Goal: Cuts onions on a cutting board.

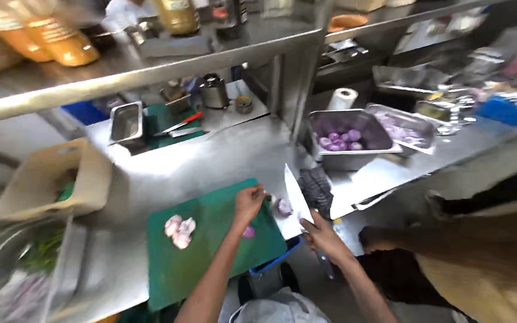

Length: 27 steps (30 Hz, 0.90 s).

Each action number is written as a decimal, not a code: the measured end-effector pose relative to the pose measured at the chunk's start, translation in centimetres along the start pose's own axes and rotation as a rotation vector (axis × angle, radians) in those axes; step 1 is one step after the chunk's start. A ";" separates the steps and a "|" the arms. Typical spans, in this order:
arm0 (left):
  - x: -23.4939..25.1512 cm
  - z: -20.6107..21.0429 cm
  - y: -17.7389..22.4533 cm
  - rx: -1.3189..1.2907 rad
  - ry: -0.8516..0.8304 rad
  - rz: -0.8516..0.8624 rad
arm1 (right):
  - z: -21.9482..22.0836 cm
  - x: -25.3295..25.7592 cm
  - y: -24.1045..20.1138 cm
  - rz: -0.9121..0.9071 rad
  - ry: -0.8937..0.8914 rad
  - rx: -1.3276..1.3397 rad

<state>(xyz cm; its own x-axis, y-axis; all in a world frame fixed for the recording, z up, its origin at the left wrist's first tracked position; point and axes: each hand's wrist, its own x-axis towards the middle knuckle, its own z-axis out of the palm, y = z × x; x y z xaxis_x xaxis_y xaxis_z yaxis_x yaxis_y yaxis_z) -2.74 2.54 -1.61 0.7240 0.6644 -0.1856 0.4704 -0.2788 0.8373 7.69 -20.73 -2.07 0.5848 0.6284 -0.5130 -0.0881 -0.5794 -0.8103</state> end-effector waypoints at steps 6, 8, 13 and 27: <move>-5.7 -5.6 -8.8 0.213 -0.112 0.224 | 5.0 -3.5 -2.0 -0.089 -0.180 -0.730; -6.6 -5.3 -10.7 0.257 -0.135 0.285 | 6.9 -4.0 -2.8 -0.068 -0.200 -0.872; -6.6 -4.6 -12.0 0.313 -0.073 0.501 | 8.7 -5.1 -6.1 -0.033 -0.207 -1.141; -6.6 -4.0 -11.6 0.407 -0.018 0.641 | 12.2 -0.7 -2.9 -0.029 -0.282 -1.166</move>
<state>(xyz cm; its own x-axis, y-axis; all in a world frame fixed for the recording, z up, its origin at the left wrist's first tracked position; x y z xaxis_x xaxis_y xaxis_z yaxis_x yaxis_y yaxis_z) -15.00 4.16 -8.05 0.9250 0.2754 0.2618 0.1013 -0.8428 0.5286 -2.27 -13.16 -2.84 0.3648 0.6560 -0.6607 0.7905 -0.5931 -0.1525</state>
